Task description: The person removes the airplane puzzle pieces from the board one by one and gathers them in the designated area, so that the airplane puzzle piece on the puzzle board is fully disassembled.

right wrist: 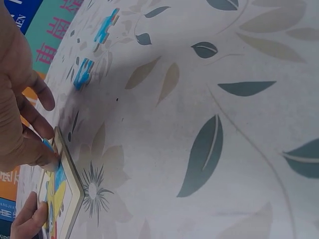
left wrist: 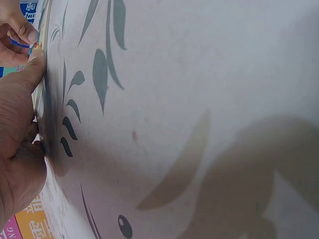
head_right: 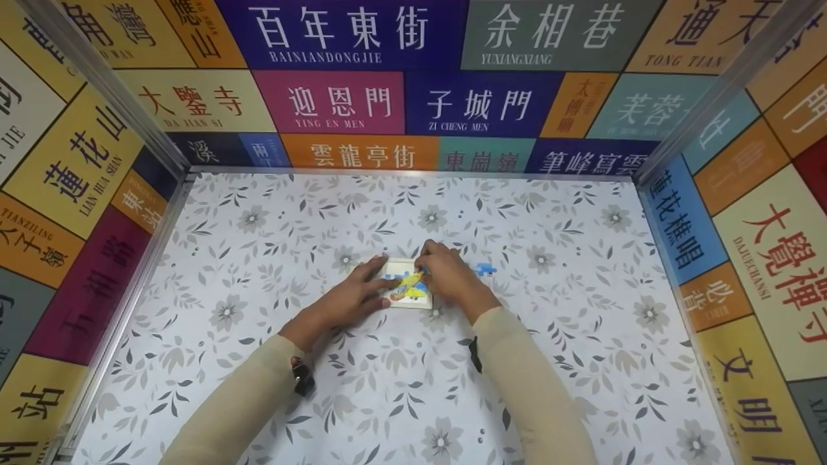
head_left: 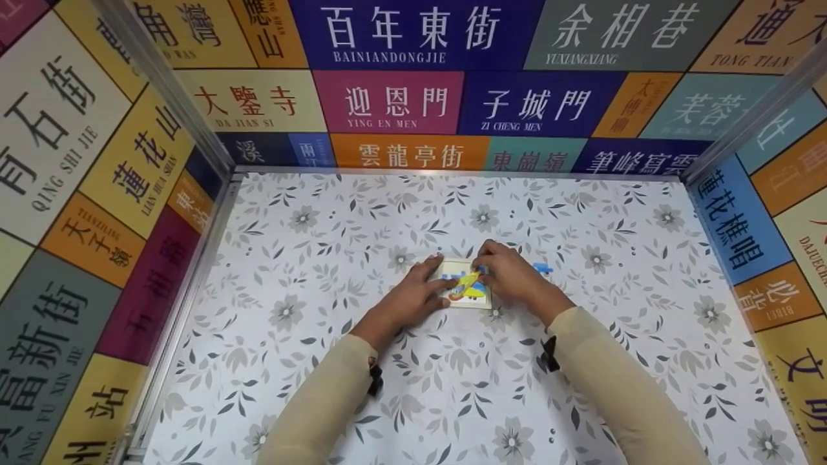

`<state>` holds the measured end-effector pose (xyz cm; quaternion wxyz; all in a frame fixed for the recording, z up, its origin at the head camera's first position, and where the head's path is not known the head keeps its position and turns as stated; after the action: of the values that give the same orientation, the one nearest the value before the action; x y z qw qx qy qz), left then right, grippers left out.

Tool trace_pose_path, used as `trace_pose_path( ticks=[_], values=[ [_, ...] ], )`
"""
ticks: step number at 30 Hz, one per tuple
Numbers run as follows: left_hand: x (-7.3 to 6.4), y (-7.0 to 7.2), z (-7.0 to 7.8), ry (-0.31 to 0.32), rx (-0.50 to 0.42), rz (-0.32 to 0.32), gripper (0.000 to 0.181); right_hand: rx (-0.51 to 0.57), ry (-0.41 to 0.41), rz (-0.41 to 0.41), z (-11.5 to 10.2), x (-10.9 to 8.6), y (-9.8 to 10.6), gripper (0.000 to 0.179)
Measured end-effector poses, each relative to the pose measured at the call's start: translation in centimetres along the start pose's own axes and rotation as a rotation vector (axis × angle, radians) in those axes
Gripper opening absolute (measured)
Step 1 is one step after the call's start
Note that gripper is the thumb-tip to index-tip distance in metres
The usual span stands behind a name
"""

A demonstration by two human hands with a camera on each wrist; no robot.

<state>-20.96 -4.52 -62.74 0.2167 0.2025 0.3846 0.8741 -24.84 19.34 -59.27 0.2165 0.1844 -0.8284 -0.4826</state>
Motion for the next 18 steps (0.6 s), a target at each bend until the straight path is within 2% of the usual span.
trace_pose_path(
  ticks=[3, 10, 18],
  values=[
    [0.0, -0.03, -0.02, 0.012, 0.003, -0.009, 0.048, -0.001, 0.017, 0.007, 0.03, 0.02, 0.02, 0.019],
    [-0.1, -0.08, -0.05, 0.029, 0.006, -0.015, 0.048, 0.0, -0.014, -0.016, 0.14, -0.05, 0.12, 0.016],
    [-0.1, -0.1, -0.13, 0.033, 0.004, -0.006, 0.049, -0.025, -0.002, -0.023, 0.2, -0.03, 0.19, 0.016]
  ],
)
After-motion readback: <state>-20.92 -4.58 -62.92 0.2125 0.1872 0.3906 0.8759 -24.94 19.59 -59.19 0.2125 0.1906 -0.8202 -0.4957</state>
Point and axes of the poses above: each hand's wrist, its own x-axis towards the middle knuckle, its own y-axis out of the back of the hand, z = x × y, the point moved 3 cm from there along x, towards the middle knuckle, and after that the axes turned 12 degrees about z, right-handed, at the moved point
